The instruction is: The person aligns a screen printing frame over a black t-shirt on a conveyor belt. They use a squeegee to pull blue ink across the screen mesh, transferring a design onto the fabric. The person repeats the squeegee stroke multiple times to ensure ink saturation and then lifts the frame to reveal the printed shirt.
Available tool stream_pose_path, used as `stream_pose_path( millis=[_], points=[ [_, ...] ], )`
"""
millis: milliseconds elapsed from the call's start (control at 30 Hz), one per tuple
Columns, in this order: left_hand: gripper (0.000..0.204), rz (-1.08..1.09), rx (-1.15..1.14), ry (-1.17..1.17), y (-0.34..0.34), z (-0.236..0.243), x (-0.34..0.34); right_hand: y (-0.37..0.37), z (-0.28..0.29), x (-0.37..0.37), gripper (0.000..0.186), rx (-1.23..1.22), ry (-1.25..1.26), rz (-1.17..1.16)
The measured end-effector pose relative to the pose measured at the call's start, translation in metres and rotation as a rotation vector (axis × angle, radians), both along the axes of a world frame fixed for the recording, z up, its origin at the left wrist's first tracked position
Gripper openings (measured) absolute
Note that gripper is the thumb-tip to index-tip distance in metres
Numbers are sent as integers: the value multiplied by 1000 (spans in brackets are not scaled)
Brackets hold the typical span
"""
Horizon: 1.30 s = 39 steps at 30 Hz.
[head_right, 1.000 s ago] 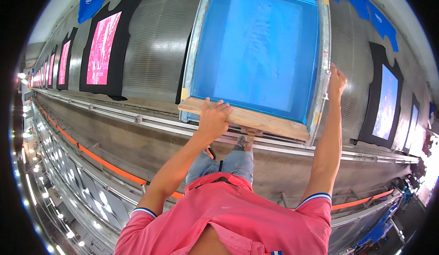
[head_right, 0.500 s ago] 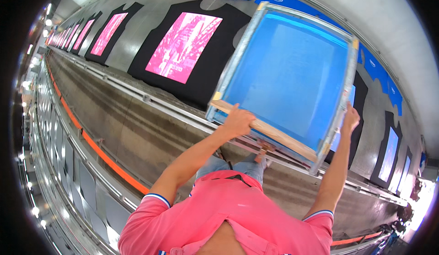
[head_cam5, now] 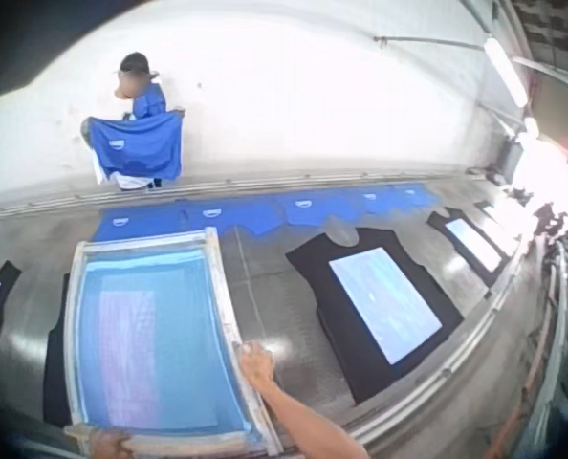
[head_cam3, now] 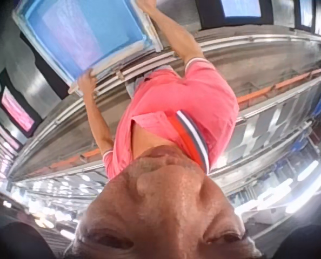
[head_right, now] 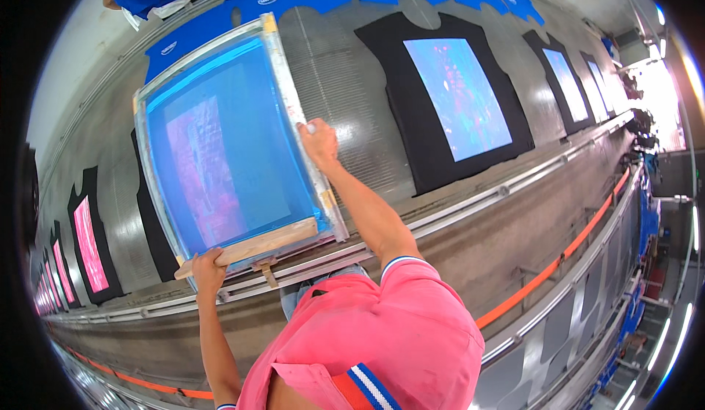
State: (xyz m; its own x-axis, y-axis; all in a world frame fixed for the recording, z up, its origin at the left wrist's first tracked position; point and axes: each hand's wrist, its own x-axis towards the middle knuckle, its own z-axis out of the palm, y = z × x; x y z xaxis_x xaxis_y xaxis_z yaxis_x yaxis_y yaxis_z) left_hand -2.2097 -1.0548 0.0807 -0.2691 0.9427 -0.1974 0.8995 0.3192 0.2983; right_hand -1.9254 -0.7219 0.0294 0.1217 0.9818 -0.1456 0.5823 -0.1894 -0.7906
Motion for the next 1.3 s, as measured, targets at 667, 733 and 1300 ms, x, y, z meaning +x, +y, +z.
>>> stream_pose_path(
  millis=[667, 733, 1300],
  points=[
    [41, -172, -1, -19, -11, 5, -79, -43, 6, -91, 41, -94, 39, -71],
    [41, -167, -6, -53, -12, -9, -85, -44, 3, -95, 41, -71, 21, -68],
    [35, -230, -23, -41, -12, -20, -97, -48, -4, -105, 37, -57, 16, -83]
  ],
)
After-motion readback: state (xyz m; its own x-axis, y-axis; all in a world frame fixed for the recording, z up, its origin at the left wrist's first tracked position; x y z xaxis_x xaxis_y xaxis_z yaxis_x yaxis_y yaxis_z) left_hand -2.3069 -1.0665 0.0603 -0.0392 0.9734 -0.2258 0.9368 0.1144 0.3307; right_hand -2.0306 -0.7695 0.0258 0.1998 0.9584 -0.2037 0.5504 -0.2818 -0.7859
